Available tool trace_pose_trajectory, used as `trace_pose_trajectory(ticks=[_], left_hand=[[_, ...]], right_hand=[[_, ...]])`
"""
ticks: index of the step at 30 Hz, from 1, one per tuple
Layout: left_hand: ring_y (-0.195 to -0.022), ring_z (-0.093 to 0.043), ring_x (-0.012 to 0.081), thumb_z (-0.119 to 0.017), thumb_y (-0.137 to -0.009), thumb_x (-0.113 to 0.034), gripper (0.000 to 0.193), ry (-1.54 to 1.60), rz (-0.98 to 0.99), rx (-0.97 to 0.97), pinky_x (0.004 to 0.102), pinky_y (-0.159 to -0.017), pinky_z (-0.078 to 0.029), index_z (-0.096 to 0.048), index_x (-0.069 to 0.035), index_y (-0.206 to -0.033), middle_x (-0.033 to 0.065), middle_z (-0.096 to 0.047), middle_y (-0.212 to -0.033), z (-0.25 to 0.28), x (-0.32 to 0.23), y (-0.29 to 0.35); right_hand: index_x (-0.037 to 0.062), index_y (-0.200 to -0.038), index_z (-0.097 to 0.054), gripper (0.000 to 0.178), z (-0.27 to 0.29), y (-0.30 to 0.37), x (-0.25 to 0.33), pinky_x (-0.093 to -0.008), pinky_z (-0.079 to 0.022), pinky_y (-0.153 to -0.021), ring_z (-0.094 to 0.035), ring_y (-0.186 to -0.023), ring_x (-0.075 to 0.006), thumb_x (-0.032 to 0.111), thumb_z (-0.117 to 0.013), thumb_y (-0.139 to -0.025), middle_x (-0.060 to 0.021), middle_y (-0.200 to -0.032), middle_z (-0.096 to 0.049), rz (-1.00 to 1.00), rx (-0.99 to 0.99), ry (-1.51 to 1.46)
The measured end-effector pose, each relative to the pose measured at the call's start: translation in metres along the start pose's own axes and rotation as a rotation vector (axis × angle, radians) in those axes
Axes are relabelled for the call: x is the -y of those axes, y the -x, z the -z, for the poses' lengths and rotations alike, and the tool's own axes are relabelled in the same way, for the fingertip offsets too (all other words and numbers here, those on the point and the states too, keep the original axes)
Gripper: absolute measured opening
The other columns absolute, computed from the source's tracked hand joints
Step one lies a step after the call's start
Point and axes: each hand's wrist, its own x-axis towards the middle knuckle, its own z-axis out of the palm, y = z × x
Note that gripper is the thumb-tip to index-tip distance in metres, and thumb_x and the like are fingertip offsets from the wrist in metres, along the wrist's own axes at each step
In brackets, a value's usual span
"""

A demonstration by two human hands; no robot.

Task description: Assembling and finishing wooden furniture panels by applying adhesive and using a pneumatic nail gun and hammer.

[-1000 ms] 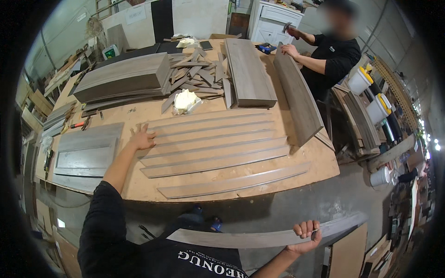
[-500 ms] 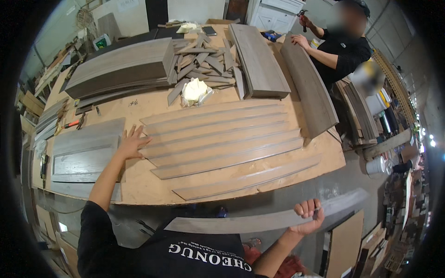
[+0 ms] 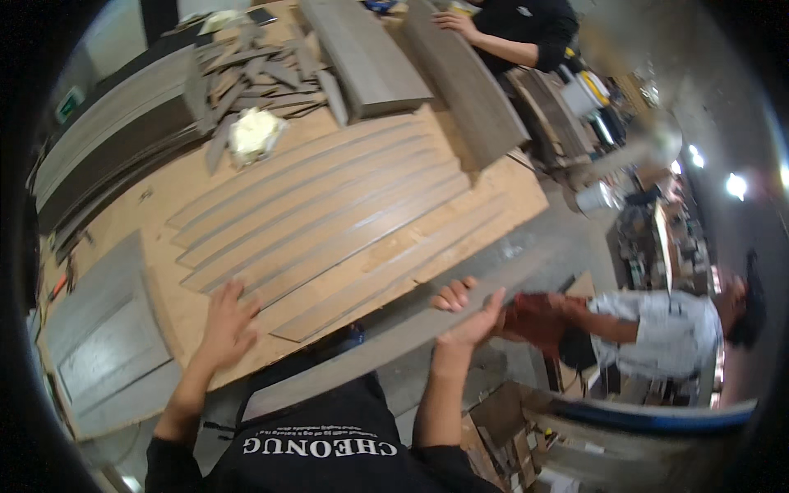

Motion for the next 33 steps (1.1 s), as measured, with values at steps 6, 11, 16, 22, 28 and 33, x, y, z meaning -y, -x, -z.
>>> trace_pose_trajectory(ticks=[6, 11, 16, 22, 28, 33], left_hand=[[-0.103, -0.056, 0.0361, -0.067, -0.078, -0.024, 0.056, 0.443, -0.103, 0.262, 0.038, -0.086, -0.047, -0.049, -0.008, -0.129, 0.0209, -0.054, -0.119, 0.009, -0.072, 0.008], [-0.072, -0.063, 0.0369, -0.065, -0.076, -0.01, 0.056, 0.31, 0.005, 0.115, 0.0384, -0.066, -0.05, -0.048, -0.007, -0.129, 0.0194, -0.064, -0.088, 0.005, -0.056, -0.008], [-0.077, -0.063, 0.0375, -0.064, -0.076, -0.01, 0.056, 0.322, 0.043, 0.174, 0.0405, -0.069, -0.05, -0.048, -0.011, -0.13, 0.0204, -0.064, -0.099, 0.01, -0.035, -0.034], [-0.069, -0.059, 0.036, -0.069, -0.074, -0.016, 0.056, 0.395, -0.168, 0.045, 0.0403, -0.066, -0.049, -0.052, -0.009, -0.126, 0.0189, -0.064, -0.09, -0.024, -0.033, -0.059], [-0.094, -0.054, 0.0323, -0.076, -0.065, -0.03, 0.053, -0.065, -0.124, -0.019, 0.0418, -0.077, -0.043, -0.061, -0.01, -0.112, 0.0116, -0.056, -0.103, -0.047, -0.054, -0.07], [-0.102, -0.047, 0.0314, -0.07, -0.069, -0.022, 0.041, -0.005, -0.179, -0.029, 0.0434, -0.084, -0.037, -0.062, -0.008, -0.107, 0.0134, -0.052, -0.109, -0.049, -0.062, -0.064]], right_hand=[[0.0126, -0.084, -0.051, 0.051, 0.016, -0.068, -0.045, -0.0276, -0.039, -0.051, -0.043, -0.054, -0.0124, 0.064, -0.045, -0.086, 0.0013, -0.064, -0.045, 0.1, -0.491, 0.176], [0.0031, -0.124, -0.05, 0.05, 0.062, -0.092, -0.074, -0.0404, -0.029, -0.104, -0.038, -0.124, -0.0331, 0.042, -0.047, -0.092, -0.0179, -0.132, -0.045, 0.397, -0.333, 1.149], [0.0069, -0.116, -0.056, 0.039, 0.083, -0.073, -0.072, -0.047, -0.027, -0.105, -0.034, -0.127, -0.0403, 0.03, -0.054, -0.085, -0.0192, -0.131, -0.044, 0.649, -0.136, 2.292], [0.006, -0.116, -0.048, 0.043, 0.105, -0.063, -0.065, -0.0481, -0.028, -0.105, -0.034, -0.126, -0.0426, 0.022, -0.06, -0.078, -0.0241, -0.132, -0.039, 0.831, -0.113, 1.898], [0.0066, -0.132, -0.038, 0.059, 0.102, -0.058, -0.059, -0.0466, -0.03, -0.105, -0.035, -0.125, -0.0423, 0.02, -0.059, -0.078, -0.0255, -0.135, -0.036, 0.833, -0.049, 1.992], [0.0093, -0.129, -0.044, 0.054, 0.103, -0.056, -0.051, -0.0468, -0.032, -0.104, -0.037, -0.125, -0.0416, 0.021, -0.058, -0.078, -0.0225, -0.136, -0.038, 0.826, 0.033, 2.052]])
